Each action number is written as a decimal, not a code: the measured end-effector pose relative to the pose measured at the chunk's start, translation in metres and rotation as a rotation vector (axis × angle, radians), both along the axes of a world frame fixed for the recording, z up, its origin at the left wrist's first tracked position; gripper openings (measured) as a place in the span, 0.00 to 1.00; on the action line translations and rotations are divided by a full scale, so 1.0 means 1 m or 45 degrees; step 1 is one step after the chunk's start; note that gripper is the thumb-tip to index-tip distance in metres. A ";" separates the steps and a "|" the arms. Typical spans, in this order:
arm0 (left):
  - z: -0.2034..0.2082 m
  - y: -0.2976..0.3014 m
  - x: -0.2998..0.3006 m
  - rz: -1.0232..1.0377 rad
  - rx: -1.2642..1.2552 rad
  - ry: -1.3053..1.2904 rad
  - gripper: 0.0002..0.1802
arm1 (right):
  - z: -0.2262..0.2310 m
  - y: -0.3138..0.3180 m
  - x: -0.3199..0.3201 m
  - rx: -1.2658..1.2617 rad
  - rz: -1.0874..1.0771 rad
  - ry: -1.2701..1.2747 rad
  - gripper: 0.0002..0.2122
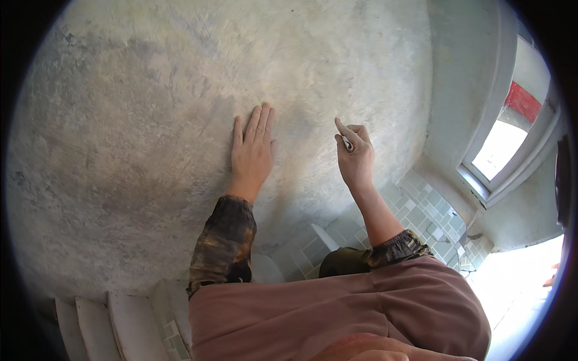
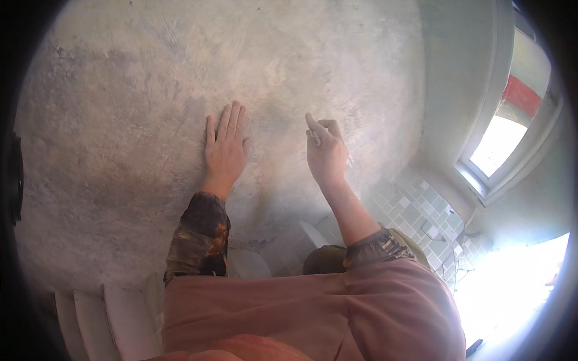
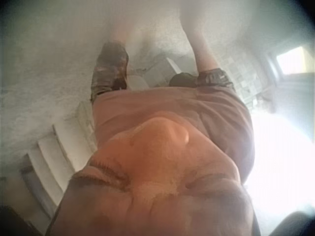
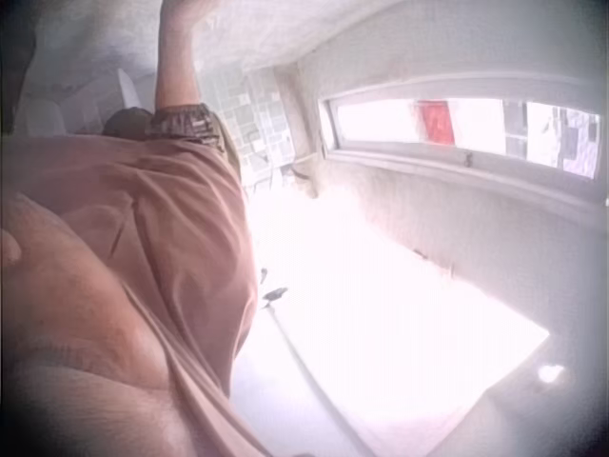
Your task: The person sands a ceiling surface using a sanding block held in both hands. They move the block across the ceiling in repeated strokes, occasionally pausing to feel the surface with their fingers.
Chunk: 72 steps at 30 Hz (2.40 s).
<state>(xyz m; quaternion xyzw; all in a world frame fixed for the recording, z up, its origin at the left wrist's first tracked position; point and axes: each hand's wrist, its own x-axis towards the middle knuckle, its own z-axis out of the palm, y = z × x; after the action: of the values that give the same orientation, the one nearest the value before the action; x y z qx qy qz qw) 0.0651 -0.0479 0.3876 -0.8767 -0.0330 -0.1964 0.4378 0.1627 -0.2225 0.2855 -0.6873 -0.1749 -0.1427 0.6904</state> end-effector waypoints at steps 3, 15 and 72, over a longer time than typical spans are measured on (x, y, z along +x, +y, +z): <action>0.009 -0.004 0.004 -0.024 -0.076 -0.064 0.44 | 0.001 0.002 -0.002 -0.006 0.007 -0.031 0.16; 0.022 -0.016 0.040 -0.061 0.014 -0.089 0.42 | 0.000 0.006 -0.002 0.026 0.029 -0.041 0.16; -0.022 -0.028 -0.056 -0.133 -0.775 -0.053 0.34 | 0.007 0.052 -0.021 0.378 0.915 0.526 0.17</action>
<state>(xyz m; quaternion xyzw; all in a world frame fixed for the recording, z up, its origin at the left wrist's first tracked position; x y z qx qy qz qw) 0.0086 -0.0757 0.3654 -0.9639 -0.0540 -0.2177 0.1437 0.1416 -0.1705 0.2924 -0.4904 -0.2388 0.2233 0.8078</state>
